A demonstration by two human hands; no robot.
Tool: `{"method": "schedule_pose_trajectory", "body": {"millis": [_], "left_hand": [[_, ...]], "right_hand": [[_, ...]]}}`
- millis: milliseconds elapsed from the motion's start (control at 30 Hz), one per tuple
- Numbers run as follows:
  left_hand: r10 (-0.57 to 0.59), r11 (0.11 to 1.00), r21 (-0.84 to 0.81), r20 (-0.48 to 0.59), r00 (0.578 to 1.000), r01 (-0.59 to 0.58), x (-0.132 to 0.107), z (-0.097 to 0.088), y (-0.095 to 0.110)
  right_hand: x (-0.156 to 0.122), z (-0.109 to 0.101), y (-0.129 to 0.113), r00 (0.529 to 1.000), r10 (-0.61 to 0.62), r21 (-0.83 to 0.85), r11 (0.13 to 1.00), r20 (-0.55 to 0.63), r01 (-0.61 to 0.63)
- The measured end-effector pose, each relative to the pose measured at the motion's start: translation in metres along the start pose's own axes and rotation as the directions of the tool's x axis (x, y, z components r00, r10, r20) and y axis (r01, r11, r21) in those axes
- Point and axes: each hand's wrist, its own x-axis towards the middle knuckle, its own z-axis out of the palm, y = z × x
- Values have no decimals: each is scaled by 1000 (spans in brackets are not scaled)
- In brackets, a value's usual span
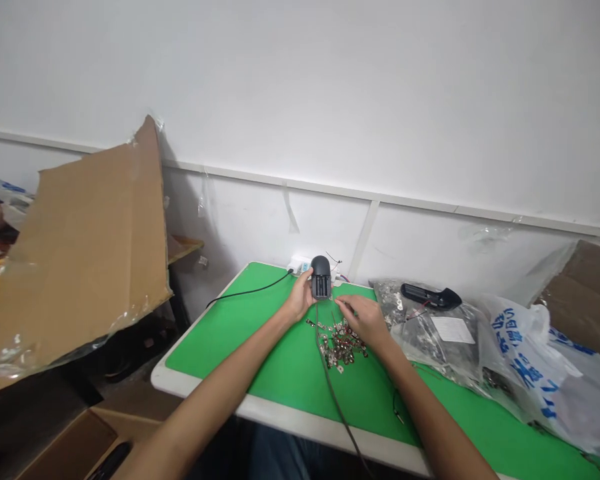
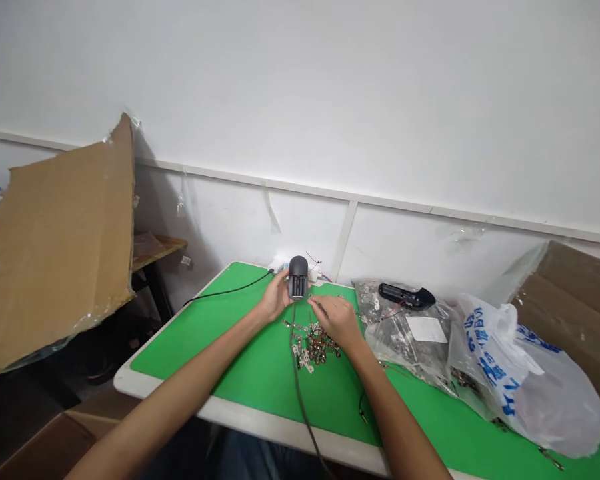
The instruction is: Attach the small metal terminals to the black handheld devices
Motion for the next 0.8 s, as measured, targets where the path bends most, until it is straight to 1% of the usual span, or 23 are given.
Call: {"method": "schedule_pose_trajectory", "body": {"millis": [100, 233, 333, 400, 500, 567, 733, 800], "left_hand": [[1, 1000, -8, -48, 999, -2, 0, -1, 2], [42, 999, -11, -93, 995, -43, 3, -2, 4], [88, 996, -16, -112, 990, -90, 3, -2, 5], [103, 994, -11, -107, 989, -105, 2, -2, 5], [97, 995, 1, -83, 992, -97, 2, -3, 4], [99, 995, 4, -86, 991, -99, 4, -4, 2], [133, 991, 20, -195, 972, -132, 10, -6, -4], [134, 991, 25, -212, 968, -132, 10, -5, -6]], "right_hand": [[-2, 5, 0, 999, -39, -3, 999, 11, 39], [-5, 6, 2, 999, -18, -6, 1000, 42, 18], [-4, 2, 2, 999, -20, -5, 1000, 34, 21], [-3, 1, 1, 998, -42, -18, 999, 48, 43], [-1, 1, 0, 991, -84, -57, 994, 101, 91], [0, 1, -1, 987, -105, -80, 990, 120, 115], [0, 2, -4, 984, -100, -118, 986, 147, 118], [0, 3, -6, 983, -115, -130, 982, 141, 133]]}}
